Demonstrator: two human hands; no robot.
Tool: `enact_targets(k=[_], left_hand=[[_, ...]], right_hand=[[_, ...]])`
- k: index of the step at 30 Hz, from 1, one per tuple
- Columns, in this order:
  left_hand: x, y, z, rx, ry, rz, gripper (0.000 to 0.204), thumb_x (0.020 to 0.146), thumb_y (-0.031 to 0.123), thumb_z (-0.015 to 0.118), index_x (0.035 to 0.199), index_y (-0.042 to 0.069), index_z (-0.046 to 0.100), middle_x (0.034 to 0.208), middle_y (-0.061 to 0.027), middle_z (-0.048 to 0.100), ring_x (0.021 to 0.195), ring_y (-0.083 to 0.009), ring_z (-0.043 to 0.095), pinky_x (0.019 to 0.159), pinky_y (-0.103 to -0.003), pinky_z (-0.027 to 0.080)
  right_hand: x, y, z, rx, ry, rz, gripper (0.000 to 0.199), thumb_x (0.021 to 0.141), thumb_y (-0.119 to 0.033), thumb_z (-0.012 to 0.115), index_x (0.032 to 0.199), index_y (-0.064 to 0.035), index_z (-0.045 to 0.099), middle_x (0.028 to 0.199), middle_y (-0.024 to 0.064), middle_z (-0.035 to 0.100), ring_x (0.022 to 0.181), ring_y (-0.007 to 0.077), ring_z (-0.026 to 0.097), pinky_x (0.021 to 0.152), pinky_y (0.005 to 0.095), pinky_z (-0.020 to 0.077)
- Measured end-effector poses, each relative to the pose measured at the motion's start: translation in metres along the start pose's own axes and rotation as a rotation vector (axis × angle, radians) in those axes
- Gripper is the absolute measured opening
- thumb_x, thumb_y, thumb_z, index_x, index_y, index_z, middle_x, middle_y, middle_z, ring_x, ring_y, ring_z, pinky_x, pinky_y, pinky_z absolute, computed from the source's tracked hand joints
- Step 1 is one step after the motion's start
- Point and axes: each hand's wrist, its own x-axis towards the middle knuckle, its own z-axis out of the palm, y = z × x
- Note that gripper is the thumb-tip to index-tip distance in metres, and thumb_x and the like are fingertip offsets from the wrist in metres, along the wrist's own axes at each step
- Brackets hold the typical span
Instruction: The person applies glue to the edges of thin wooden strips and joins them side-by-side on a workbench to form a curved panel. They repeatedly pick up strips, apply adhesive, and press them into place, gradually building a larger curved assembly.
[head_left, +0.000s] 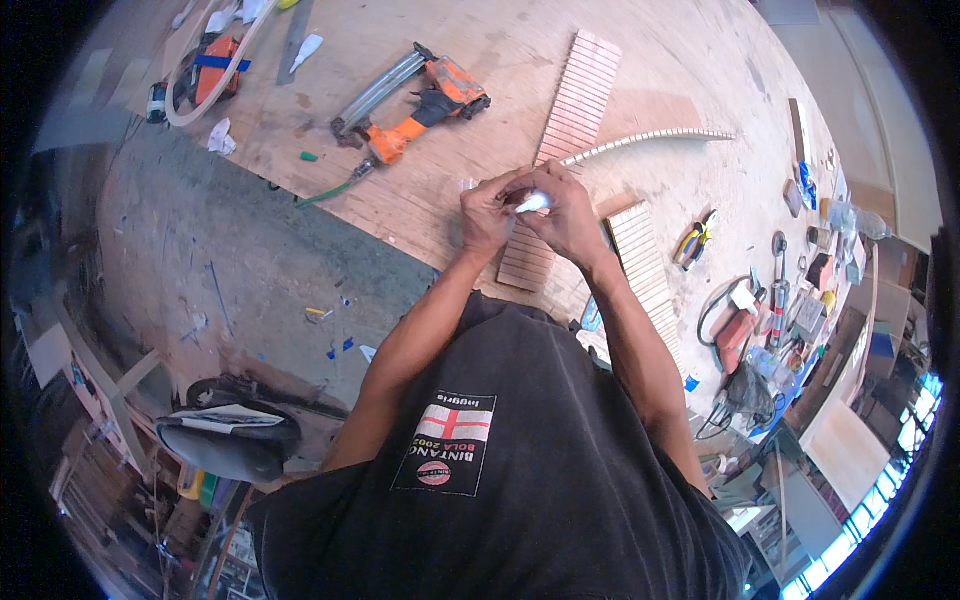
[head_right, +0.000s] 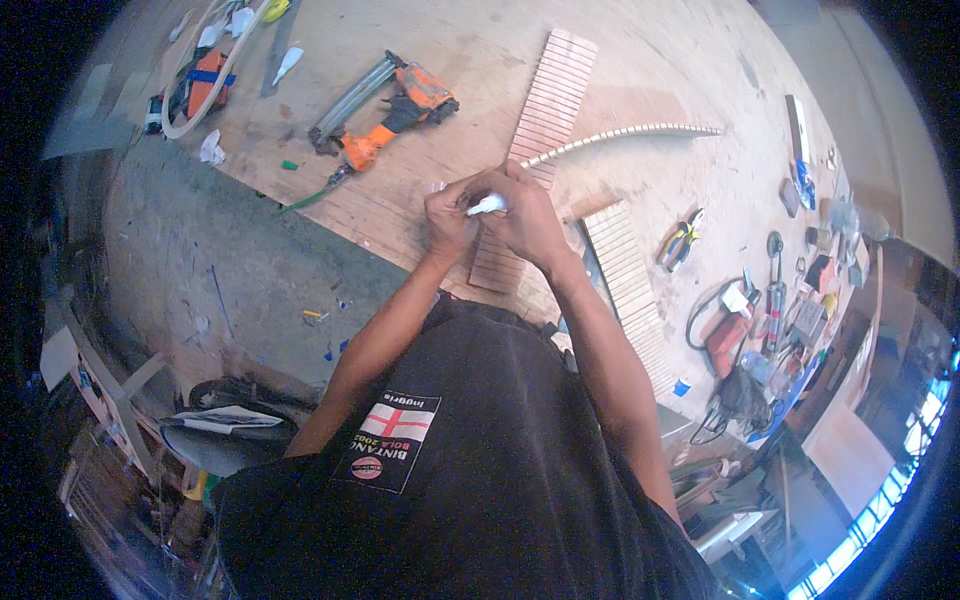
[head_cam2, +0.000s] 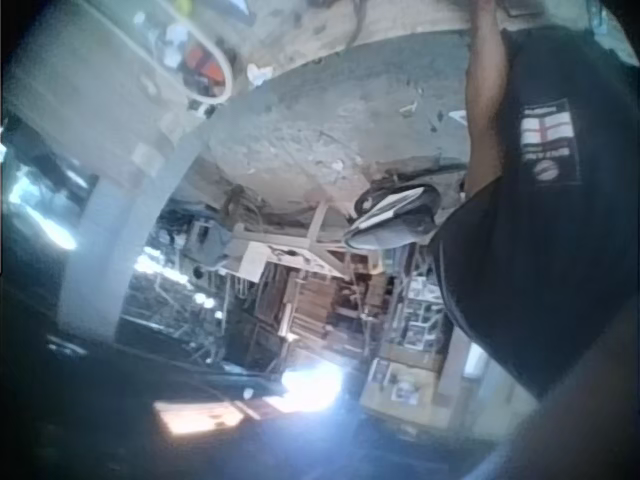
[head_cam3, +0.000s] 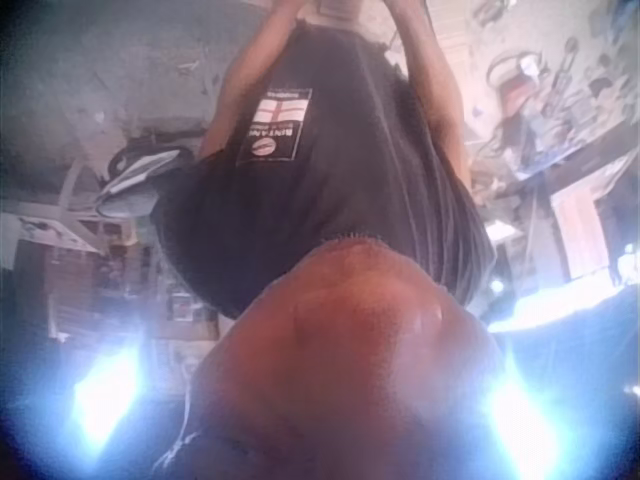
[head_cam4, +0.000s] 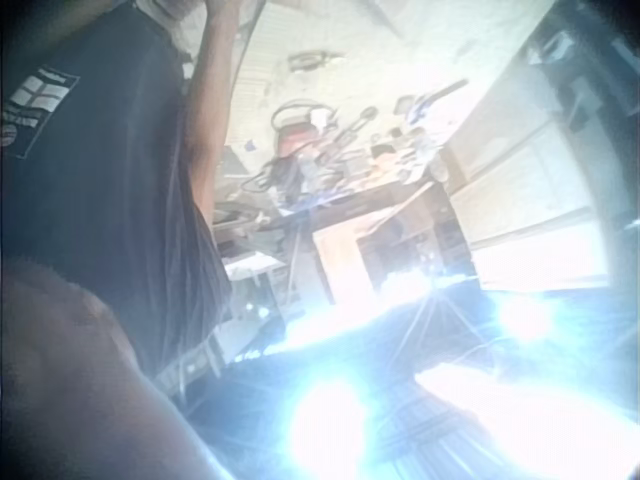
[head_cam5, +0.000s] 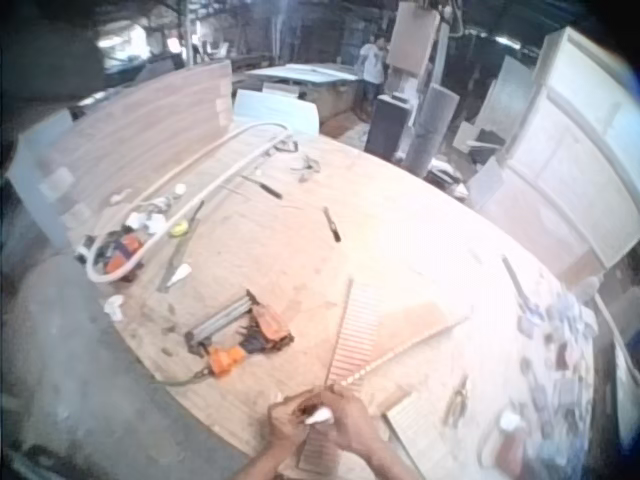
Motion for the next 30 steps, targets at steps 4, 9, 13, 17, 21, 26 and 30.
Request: enact_targets(k=[4,9,13,17,21,26,30], left_hand=[[-0.001,0.007,-0.003,0.137,0.004,0.055,0.026,0.080,0.000,0.077,0.106,0.000,0.076,0.094,-0.0137,0.078,0.087,-0.0222,0.076,0.073,-0.034,0.057],[0.001,0.007,-0.003,0.169,0.013,0.055,0.012,0.082,0.002,0.077,0.092,-0.001,0.073,0.082,-0.0134,0.075,0.076,-0.0227,0.073,0.065,-0.035,0.053],[0.001,0.001,-0.005,0.149,0.014,0.089,0.011,0.084,0.006,0.077,0.090,-0.002,0.071,0.076,-0.0121,0.073,0.070,-0.0161,0.069,0.061,-0.034,0.051],[0.000,0.002,0.000,0.089,0.058,0.115,0.015,0.086,0.011,0.078,0.089,-0.002,0.071,0.075,-0.0123,0.072,0.069,-0.0172,0.069,0.060,-0.034,0.051],[-0.001,0.002,-0.001,0.153,0.052,0.098,0.013,0.080,0.006,0.078,0.088,-0.001,0.071,0.077,-0.0150,0.073,0.070,-0.0273,0.073,0.061,-0.037,0.053],[-0.002,0.004,0.005,0.150,0.089,0.099,0.014,0.081,0.007,0.080,0.089,-0.001,0.071,0.076,-0.0152,0.072,0.072,-0.0273,0.073,0.061,-0.038,0.052],[-0.004,0.000,0.007,0.189,0.050,0.091,0.021,0.083,0.002,0.077,0.103,-0.002,0.075,0.085,-0.0140,0.076,0.078,-0.0224,0.075,0.066,-0.035,0.056]], right_hand=[[0.015,0.004,-0.002,-0.215,-0.085,-0.079,0.044,0.067,-0.001,0.083,0.110,-0.0078,0.074,0.092,0.0092,0.064,0.090,0.0284,0.066,0.079,0.0389,0.0549],[0.026,0.003,-0.008,-0.384,-0.154,-0.096,0.041,0.070,-0.007,0.077,0.110,-0.0149,0.077,0.091,0.0078,0.063,0.090,0.0307,0.065,0.078,0.0411,0.0539],[0.029,0.005,-0.008,-0.435,-0.147,-0.218,0.036,0.072,-0.009,0.075,0.108,-0.0161,0.078,0.089,0.0059,0.062,0.087,0.0280,0.064,0.077,0.0391,0.0517],[0.026,0.008,-0.008,-0.487,-0.115,-0.293,0.041,0.066,-0.011,0.079,0.107,-0.0154,0.079,0.089,0.0040,0.063,0.086,0.0261,0.063,0.077,0.0376,0.0507],[0.023,0.010,-0.005,-0.470,-0.064,-0.357,0.036,0.069,-0.014,0.077,0.105,-0.0164,0.078,0.087,0.0017,0.061,0.082,0.0231,0.061,0.076,0.0352,0.0484],[0.019,0.013,-0.005,-0.458,-0.011,-0.330,0.038,0.069,-0.015,0.078,0.107,-0.0169,0.079,0.084,0.0018,0.061,0.080,0.0233,0.064,0.073,0.0376,0.0509],[0.008,0.021,-0.003,-0.459,0.074,-0.296,0.038,0.069,-0.016,0.079,0.107,-0.0162,0.079,0.082,0.0019,0.061,0.079,0.0241,0.065,0.069,0.0388,0.0527]])
